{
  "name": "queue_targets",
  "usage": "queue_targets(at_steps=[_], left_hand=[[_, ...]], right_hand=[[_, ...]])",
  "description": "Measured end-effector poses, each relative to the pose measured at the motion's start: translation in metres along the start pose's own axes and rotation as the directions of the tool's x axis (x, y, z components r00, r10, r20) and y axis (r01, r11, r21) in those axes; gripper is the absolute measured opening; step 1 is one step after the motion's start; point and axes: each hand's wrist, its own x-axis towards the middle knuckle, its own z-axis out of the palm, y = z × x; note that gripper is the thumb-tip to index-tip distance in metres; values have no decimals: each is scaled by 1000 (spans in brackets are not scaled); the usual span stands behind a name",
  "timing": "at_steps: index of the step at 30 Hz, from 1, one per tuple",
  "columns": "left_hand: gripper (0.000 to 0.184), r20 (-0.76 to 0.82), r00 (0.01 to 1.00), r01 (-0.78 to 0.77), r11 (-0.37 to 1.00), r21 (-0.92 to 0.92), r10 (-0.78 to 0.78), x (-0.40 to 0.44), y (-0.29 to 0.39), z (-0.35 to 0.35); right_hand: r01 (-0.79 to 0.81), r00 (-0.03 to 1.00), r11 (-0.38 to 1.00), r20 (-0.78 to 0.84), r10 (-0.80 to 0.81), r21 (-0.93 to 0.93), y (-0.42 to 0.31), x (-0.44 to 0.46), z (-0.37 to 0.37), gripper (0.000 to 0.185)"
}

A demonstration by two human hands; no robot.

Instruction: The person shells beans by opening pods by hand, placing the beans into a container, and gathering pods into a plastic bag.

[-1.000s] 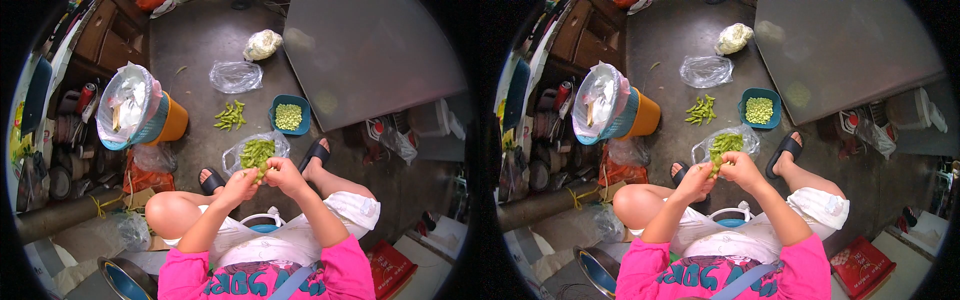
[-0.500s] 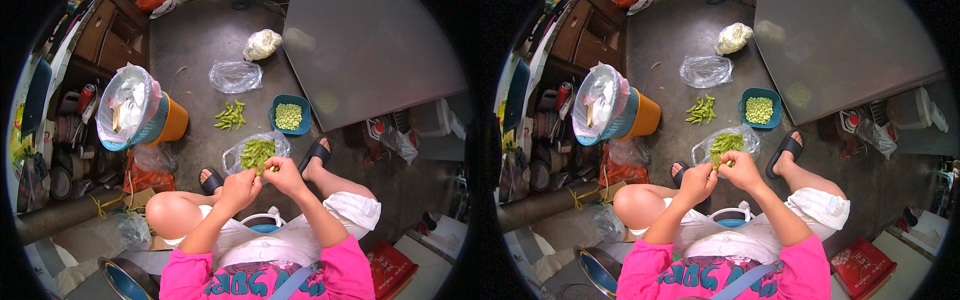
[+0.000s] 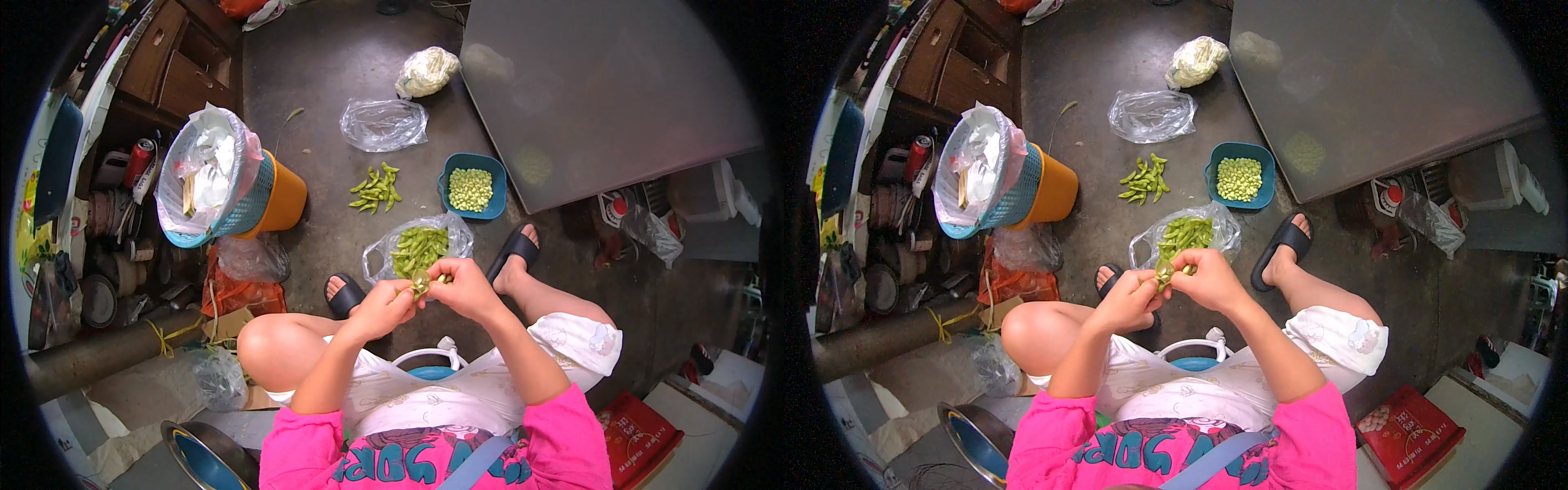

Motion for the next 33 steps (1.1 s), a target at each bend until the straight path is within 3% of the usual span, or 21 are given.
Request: queue_targets(at_steps=[1, 4, 7, 13, 16, 22, 25, 28, 33], left_hand=[[22, 40, 999, 3, 1000, 2, -4, -2, 7, -2], [24, 50, 995, 98, 967, -237, -88, -1, 6, -2], [26, -1, 997, 71, 982, -174, -73, 1, 0, -2], [27, -42, 997, 55, 986, -158, -63, 2, -4, -1], [30, -84, 996, -34, 999, -41, 30, 5, -16, -1], [32, -213, 974, -58, 995, 77, 73, 7, -12, 6], [30, -188, 981, -47, 999, -19, 43, 8, -13, 5], [31, -263, 964, -85, 986, -142, 45, 10, -17, 10], [32, -185, 983, -65, 930, -362, -4, 11, -19, 12]], right_hand=[[-16, 1000, 1000, 17, 16, 13, -2, 0, -1, 9], [-117, 990, 968, 99, 97, 222, 5, 3, -4, 8], [-152, 983, 908, 154, 98, 391, 11, 5, -4, 8], [-194, 976, 880, 175, 129, 433, 17, 6, -2, 12], [-207, 974, 858, 178, 138, 470, 14, 7, -1, 10], [-104, 994, 904, 75, 80, 414, 15, 6, 3, 6], [-45, 999, 911, 5, 47, 409, 12, 7, 3, 7], [-96, 994, 886, 85, 64, 455, 8, 5, 3, 7], [-87, 993, 872, 110, 38, 482, 13, 4, 0, 5]])
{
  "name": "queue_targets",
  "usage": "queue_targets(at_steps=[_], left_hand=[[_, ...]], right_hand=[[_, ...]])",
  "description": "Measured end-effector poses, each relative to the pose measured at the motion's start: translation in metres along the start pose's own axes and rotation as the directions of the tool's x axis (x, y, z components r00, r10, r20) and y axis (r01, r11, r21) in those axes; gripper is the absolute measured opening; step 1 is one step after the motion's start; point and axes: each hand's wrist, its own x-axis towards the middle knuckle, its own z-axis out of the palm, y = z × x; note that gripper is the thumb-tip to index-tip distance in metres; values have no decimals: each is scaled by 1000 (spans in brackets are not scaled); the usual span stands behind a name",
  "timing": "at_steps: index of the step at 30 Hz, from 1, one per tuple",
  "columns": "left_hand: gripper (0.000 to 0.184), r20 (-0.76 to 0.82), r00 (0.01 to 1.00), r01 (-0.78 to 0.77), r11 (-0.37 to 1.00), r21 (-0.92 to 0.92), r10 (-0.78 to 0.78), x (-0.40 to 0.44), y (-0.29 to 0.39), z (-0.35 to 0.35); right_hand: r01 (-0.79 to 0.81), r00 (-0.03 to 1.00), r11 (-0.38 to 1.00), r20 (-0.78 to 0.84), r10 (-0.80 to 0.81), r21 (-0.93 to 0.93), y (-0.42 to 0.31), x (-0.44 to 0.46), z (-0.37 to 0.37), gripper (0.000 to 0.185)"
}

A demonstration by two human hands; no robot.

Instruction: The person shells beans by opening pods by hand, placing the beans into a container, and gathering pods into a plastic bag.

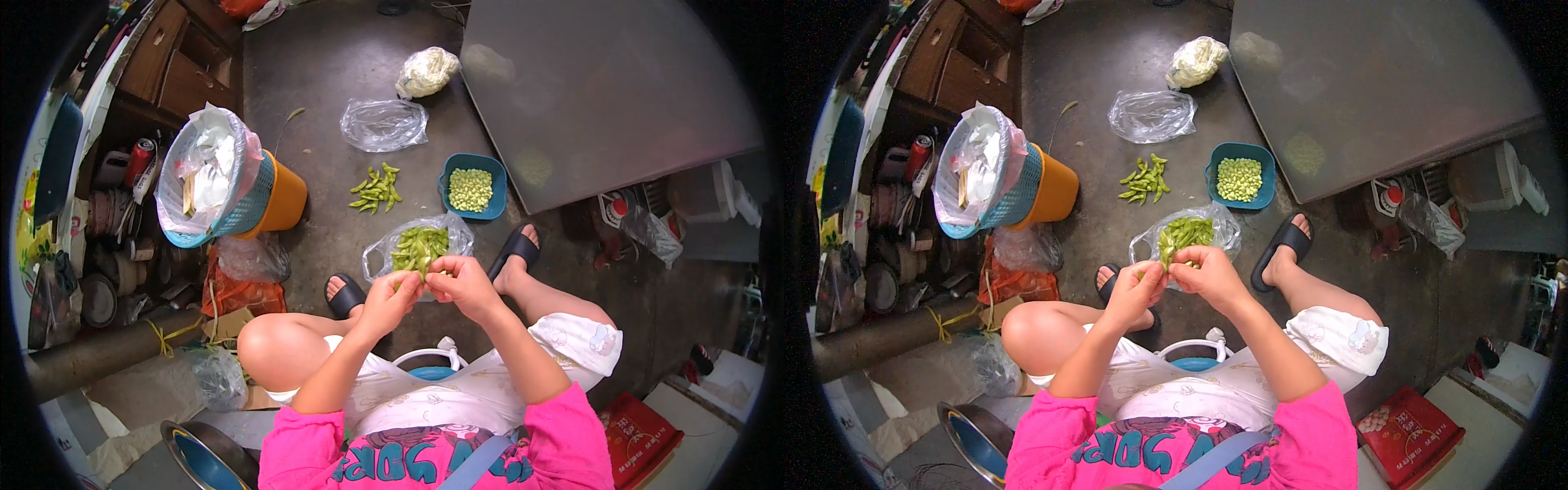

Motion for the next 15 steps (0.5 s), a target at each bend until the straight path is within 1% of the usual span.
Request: queue_targets(at_steps=[1, 3, 4, 7, 10, 13, 15], left_hand=[[33, 1, 1000, 13, 1000, -25, -13, 0, 1, 1], [33, 102, 990, 111, 981, -157, -95, 1, -2, -4], [33, 155, 979, 162, 962, -219, -130, 1, -3, -6], [34, 218, 956, 272, 874, -403, -197, -1, -4, -1], [35, 243, 936, 341, 820, -460, -253, -2, -7, 2], [36, 330, 905, 419, 683, -598, -267, -7, -3, 9], [36, 264, 928, 370, 737, -566, -263, -5, -1, 10]], right_hand=[[-4, 1000, 1000, 7, 4, 21, 0, 0, -1, 4], [-7, 1000, 998, -7, 8, 60, -1, -1, 1, 4], [-9, 1000, 997, -13, 10, 80, -1, -2, 2, 4], [10, 999, 995, -39, -6, 99, 7, -1, 2, 5], [35, 997, 999, -68, -33, 41, 8, -1, 3, 2], [5, 995, 1000, -103, -6, -10, 18, 1, 4, 4], [18, 994, 999, -108, -23, -41, 15, 0, 3, 5]])
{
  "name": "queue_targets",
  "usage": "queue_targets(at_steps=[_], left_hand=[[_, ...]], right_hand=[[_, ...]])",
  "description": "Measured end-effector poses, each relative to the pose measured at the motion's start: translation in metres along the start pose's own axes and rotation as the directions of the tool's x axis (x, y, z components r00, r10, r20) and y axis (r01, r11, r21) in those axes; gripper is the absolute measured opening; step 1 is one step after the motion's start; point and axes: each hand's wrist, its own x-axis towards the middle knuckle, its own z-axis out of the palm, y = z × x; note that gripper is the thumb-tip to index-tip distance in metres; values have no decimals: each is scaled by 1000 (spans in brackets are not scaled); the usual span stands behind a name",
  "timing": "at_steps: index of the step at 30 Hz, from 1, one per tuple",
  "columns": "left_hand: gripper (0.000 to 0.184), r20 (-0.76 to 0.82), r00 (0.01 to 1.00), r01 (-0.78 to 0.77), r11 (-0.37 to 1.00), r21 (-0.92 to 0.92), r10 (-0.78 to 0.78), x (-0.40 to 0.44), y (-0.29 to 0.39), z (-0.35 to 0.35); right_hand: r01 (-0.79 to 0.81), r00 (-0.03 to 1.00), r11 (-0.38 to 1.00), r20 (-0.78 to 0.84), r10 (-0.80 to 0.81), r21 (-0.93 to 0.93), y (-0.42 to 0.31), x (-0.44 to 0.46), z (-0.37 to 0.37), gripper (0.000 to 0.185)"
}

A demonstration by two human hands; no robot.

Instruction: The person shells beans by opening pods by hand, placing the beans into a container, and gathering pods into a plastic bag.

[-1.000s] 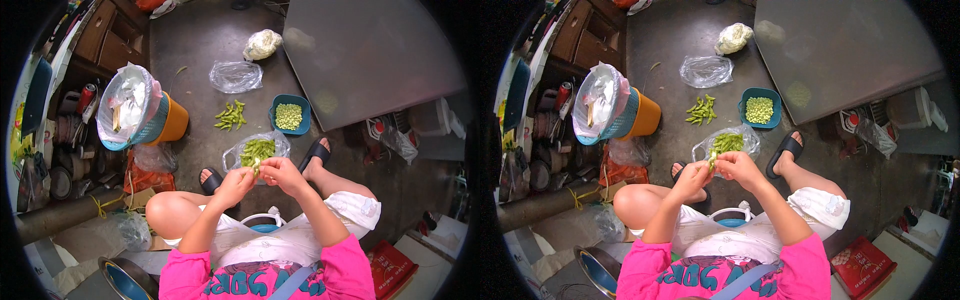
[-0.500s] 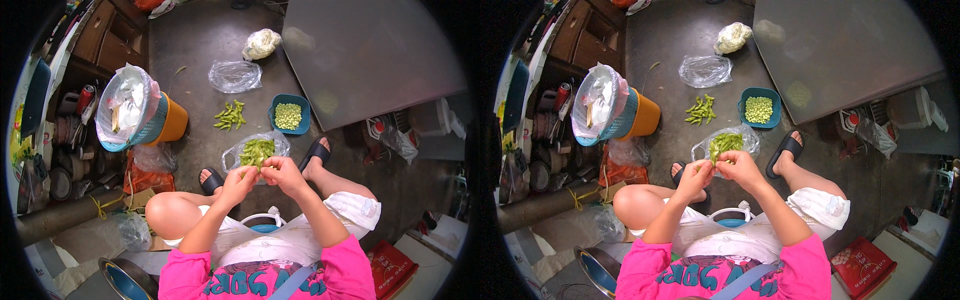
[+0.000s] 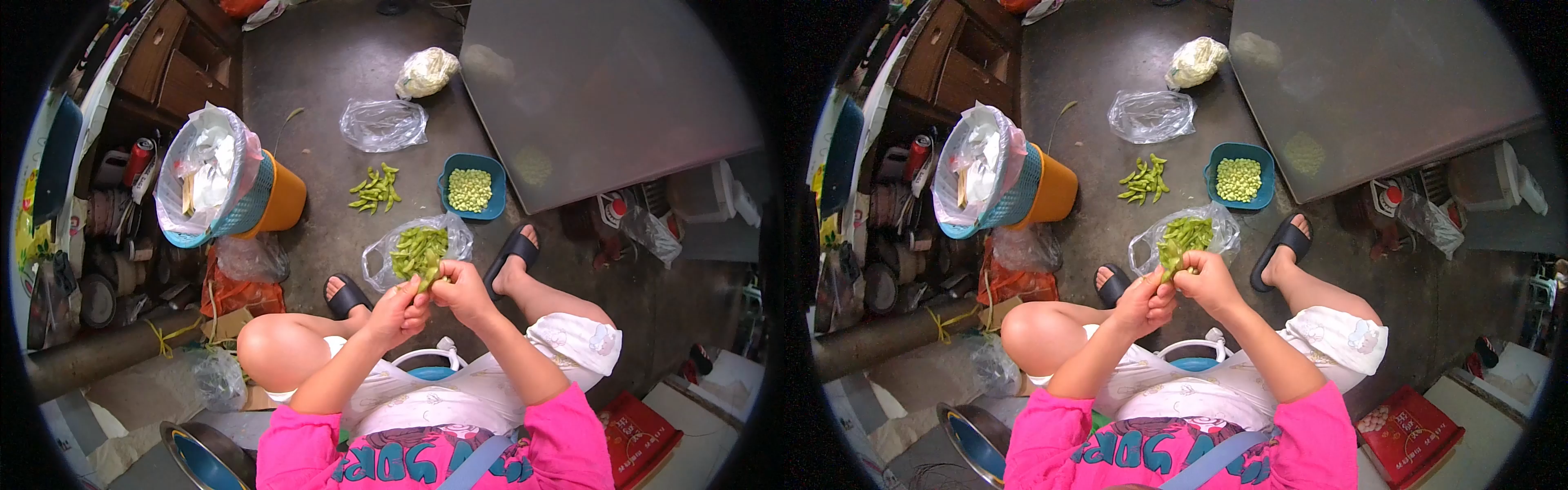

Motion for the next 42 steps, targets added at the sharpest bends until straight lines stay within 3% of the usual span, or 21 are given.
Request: queue_targets(at_steps=[4, 7, 10, 13, 16, 19, 22, 25, 29, 34, 42], left_hand=[[36, -31, 999, -13, 999, -52, 11, -1, 6, -5], [36, -38, 998, 52, 998, -21, -53, 0, 7, -8], [35, -109, 994, 3, 991, 135, 12, 3, 4, -10], [30, -90, 963, -190, 876, 444, 255, 4, 3, -11], [23, -90, 924, -252, 768, 588, 372, 3, 3, -14], [19, 120, 797, -287, 196, 938, 592, -1, 5, -7], [19, 134, 810, -251, 131, 959, 571, -6, 7, 0], [19, 276, 702, -301, -79, 950, 657, -4, 3, -3], [23, 89, 813, -325, 321, 889, 576, -3, 4, -16], [25, 15, 972, -219, 872, 438, 236, -5, 9, -16], [27, 66, 993, -111, 956, 270, 97, -6, 8, -14]], right_hand=[[-22, 994, 995, 107, 11, 96, -10, 1, 0, 5], [-41, 996, 999, 75, 38, 34, -14, 1, 2, 5], [-45, 996, 999, 83, 44, 14, -10, 3, -1, 7], [-52, 997, 998, 47, 53, -24, -16, 1, 1, 6], [-54, 994, 994, 101, 45, 94, -12, 3, -3, 9], [-20, 995, 1000, 95, 19, 12, -11, 4, -2, 14], [-25, 1000, 999, 16, 25, 31, -10, 4, 2, 18], [-46, 999, 999, -15, 46, -11, -14, 2, 3, 17], [-48, 996, 999, 71, 47, 18, -12, 4, 0, 15], [-82, 994, 992, 78, 75, 94, -8, 4, -1, 10], [-77, 994, 990, 86, 67, 122, -12, -1, -2, 3]])
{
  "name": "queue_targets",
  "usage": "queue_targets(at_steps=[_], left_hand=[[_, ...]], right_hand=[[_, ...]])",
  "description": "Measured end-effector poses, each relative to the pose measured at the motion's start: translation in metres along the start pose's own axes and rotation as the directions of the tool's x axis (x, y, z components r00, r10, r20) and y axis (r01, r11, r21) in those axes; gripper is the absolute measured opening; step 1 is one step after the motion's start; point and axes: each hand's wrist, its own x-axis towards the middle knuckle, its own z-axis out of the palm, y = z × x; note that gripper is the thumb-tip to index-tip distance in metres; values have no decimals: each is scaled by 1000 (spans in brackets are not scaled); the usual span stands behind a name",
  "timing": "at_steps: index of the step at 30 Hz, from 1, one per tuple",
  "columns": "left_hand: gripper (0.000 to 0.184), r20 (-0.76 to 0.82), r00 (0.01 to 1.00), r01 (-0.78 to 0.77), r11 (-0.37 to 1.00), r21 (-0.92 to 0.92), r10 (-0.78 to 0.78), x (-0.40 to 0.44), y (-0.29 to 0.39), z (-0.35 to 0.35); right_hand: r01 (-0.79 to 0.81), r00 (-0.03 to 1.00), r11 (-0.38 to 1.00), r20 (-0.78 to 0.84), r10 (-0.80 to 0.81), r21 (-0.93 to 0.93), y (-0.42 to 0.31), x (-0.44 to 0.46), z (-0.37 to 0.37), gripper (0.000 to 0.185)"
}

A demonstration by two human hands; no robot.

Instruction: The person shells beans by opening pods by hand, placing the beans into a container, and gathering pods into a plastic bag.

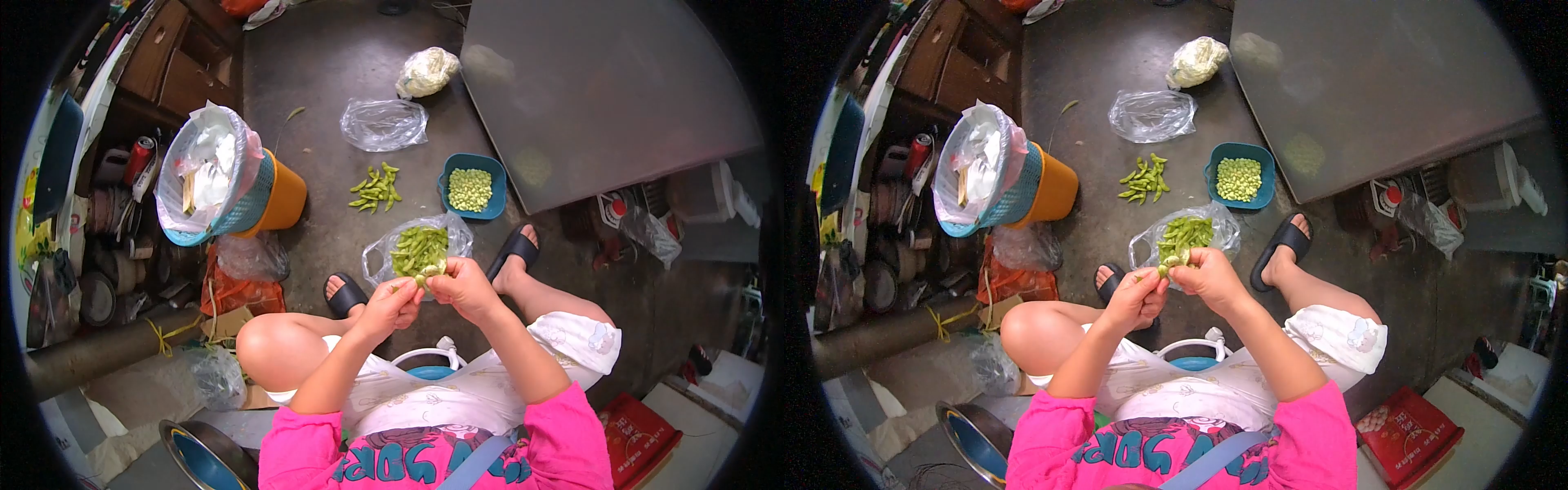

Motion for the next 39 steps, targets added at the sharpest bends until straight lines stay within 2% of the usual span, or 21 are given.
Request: queue_targets(at_steps=[7, 10, 13, 14, 15, 16, 19, 20, 26, 29, 30, 32, 35, 39], left_hand=[[27, 112, 992, 78, 981, -180, -58, 0, -5, -2], [27, 199, 977, 125, 955, -268, -72, -3, -3, -1], [24, 277, 955, 211, 898, -385, -106, -4, 2, -1], [22, 39, 995, -95, 994, 59, 93, -2, 0, 1], [19, -79, 925, -275, 797, 537, 373, 2, -4, 6], [16, -37, 769, -271, 377, 886, 639, 5, -7, 8], [16, 198, 726, -182, -95, 979, 659, 1, 3, 11], [15, 228, 721, -192, -128, 973, 655, 0, 5, 13], [11, 151, 759, -198, 5, 980, 633, 2, -4, 8], [21, 145, 739, -293, 120, 949, 658, 7, -12, -3], [24, 54, 783, -317, 323, 892, 620, 8, -17, -7], [32, -92, 870, -309, 680, 665, 485, 8, -24, -12], [36, -162, 912, -291, 871, 395, 378, 6, -19, -3], [34, -181, 946, -221, 943, 247, 269, 4, -10, 1]], right_hand=[[-38, 999, 993, 13, 37, 113, 5, -2, 2, 2], [-99, 993, 959, 93, 76, 267, 4, -6, 7, 4], [-119, 993, 946, 53, 108, 300, 2, -8, 11, 3], [-90, 996, 964, 28, 86, 248, 3, -5, 8, 3], [-61, 998, 979, 3, 62, 195, 3, -1, 4, 3], [-33, 999, 989, -22, 36, 141, 4, 1, 1, 3], [1, 993, 1000, -115, -2, -14, 6, 0, 4, 3], [-7, 993, 1000, -116, 5, -16, 6, 1, 5, 4], [-44, 996, 999, -74, 44, 4, 6, 0, 6, 3], [-88, 996, 995, -31, 89, 44, 7, -1, 6, 2], [-96, 995, 993, -11, 97, 65, 7, -1, 5, 1], [-110, 994, 989, 18, 109, 96, 8, -1, 4, 1], [-117, 993, 984, 22, 115, 133, 5, -2, 5, 3], [-108, 994, 978, 16, 107, 177, 5, -1, 5, 6]])
